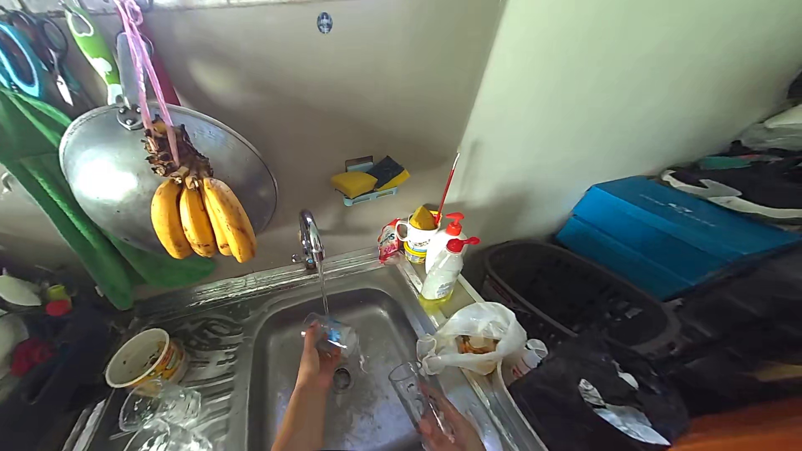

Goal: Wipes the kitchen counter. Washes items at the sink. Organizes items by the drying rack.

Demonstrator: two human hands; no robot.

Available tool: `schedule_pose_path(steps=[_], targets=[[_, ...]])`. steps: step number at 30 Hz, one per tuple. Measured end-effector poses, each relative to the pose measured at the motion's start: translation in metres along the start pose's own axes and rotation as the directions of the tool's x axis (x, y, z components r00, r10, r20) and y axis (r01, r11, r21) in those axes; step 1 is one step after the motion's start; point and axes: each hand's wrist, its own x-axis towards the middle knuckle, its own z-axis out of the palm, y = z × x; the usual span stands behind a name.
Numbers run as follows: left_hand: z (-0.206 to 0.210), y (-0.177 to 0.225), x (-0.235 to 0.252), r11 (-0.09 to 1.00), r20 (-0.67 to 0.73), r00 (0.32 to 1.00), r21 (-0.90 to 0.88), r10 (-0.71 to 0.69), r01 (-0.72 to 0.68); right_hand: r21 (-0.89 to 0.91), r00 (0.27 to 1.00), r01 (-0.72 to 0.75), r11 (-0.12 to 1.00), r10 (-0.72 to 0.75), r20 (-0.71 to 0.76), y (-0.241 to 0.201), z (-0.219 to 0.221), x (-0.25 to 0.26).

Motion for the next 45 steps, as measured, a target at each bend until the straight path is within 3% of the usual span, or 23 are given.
schedule_pose_path(steps=[3, 6, 9, 11, 14, 17, 20, 22, 23, 24, 25, 27, 30, 33, 35, 38, 42, 45], targets=[[0.011, -0.009, 0.003, 0.955, -0.042, 0.997, -0.291, -0.067, 0.052, 0.077, 0.999, -0.027, 0.997, 0.03, -0.041, 0.003, -0.003, 0.001], [0.015, -0.012, 0.008, 0.904, -0.024, 0.997, -0.424, -0.071, 0.054, 0.135, 0.996, -0.069, 0.988, 0.077, -0.053, 0.002, -0.005, 0.002], [0.01, -0.009, 0.011, 0.963, 0.148, 0.982, -0.226, -0.118, 0.15, 0.141, 0.999, -0.033, 0.989, 0.037, -0.029, 0.007, -0.005, 0.003], [0.007, -0.006, 0.007, 0.991, 0.225, 0.966, -0.013, -0.125, 0.131, 0.13, 1.0, -0.02, 0.991, 0.022, -0.016, 0.009, -0.006, 0.002], [-0.006, -0.013, 0.007, 0.947, 0.322, 0.945, 0.285, 0.05, -0.147, 0.144, 1.0, -0.011, 0.99, 0.013, -0.015, 0.011, -0.007, 0.004], [-0.019, -0.017, 0.009, 0.893, 0.412, 0.886, 0.288, 0.21, -0.346, 0.17, 1.0, -0.005, 0.985, 0.008, -0.019, 0.012, -0.008, 0.004], [-0.023, -0.015, 0.009, 0.822, 0.396, 0.876, 0.375, 0.276, -0.429, 0.181, 1.0, -0.012, 0.983, 0.014, -0.008, 0.011, -0.01, 0.004], [-0.024, -0.011, 0.013, 0.717, 0.414, 0.858, 0.494, 0.303, -0.492, 0.183, 1.0, -0.011, 0.983, 0.013, -0.009, 0.008, -0.009, 0.004], [-0.026, -0.011, 0.013, 0.723, 0.42, 0.863, 0.499, 0.28, -0.478, 0.184, 1.0, -0.017, 0.983, 0.019, -0.008, 0.009, -0.01, 0.004], [-0.028, -0.009, 0.01, 0.811, 0.42, 0.882, 0.428, 0.211, -0.398, 0.188, 1.0, -0.024, 0.982, 0.025, -0.006, 0.009, -0.01, 0.004], [-0.028, -0.008, 0.008, 0.903, 0.409, 0.903, 0.328, 0.129, -0.278, 0.192, 1.0, -0.026, 0.981, 0.027, -0.003, 0.009, -0.01, 0.004], [-0.027, -0.01, 0.005, 0.98, 0.375, 0.927, 0.181, 0.004, -0.077, 0.197, 1.0, -0.029, 0.98, 0.03, -0.002, 0.009, -0.01, 0.004], [-0.013, -0.005, -0.005, 0.995, 0.383, 0.92, 0.075, -0.084, 0.06, 0.18, 1.0, -0.02, 0.984, 0.02, 0.0, 0.011, -0.01, 0.006], [-0.004, 0.0, -0.006, 0.98, 0.307, 0.934, 0.139, -0.182, 0.145, 0.156, 0.997, -0.055, 0.986, 0.047, 0.054, 0.004, -0.006, 0.007], [-0.007, 0.004, -0.002, 0.976, 0.263, 0.948, 0.173, -0.177, 0.134, 0.16, 0.997, -0.056, 0.985, 0.046, 0.068, -0.006, 0.006, 0.023], [-0.026, 0.008, 0.0, 0.951, 0.194, 0.979, 0.308, -0.069, 0.006, -0.066, 1.0, 0.012, 0.998, -0.011, 0.014, -0.003, 0.026, 0.067], [-0.029, 0.016, -0.01, 0.896, 0.184, 0.983, 0.439, -0.022, -0.062, -0.299, 0.985, -0.163, 0.94, 0.172, 0.006, 0.025, 0.04, 0.126], [-0.027, 0.017, -0.009, 0.872, 0.23, 0.973, 0.483, -0.034, -0.084, -0.478, 0.97, -0.172, 0.862, 0.233, 0.071, 0.041, 0.04, 0.144]])
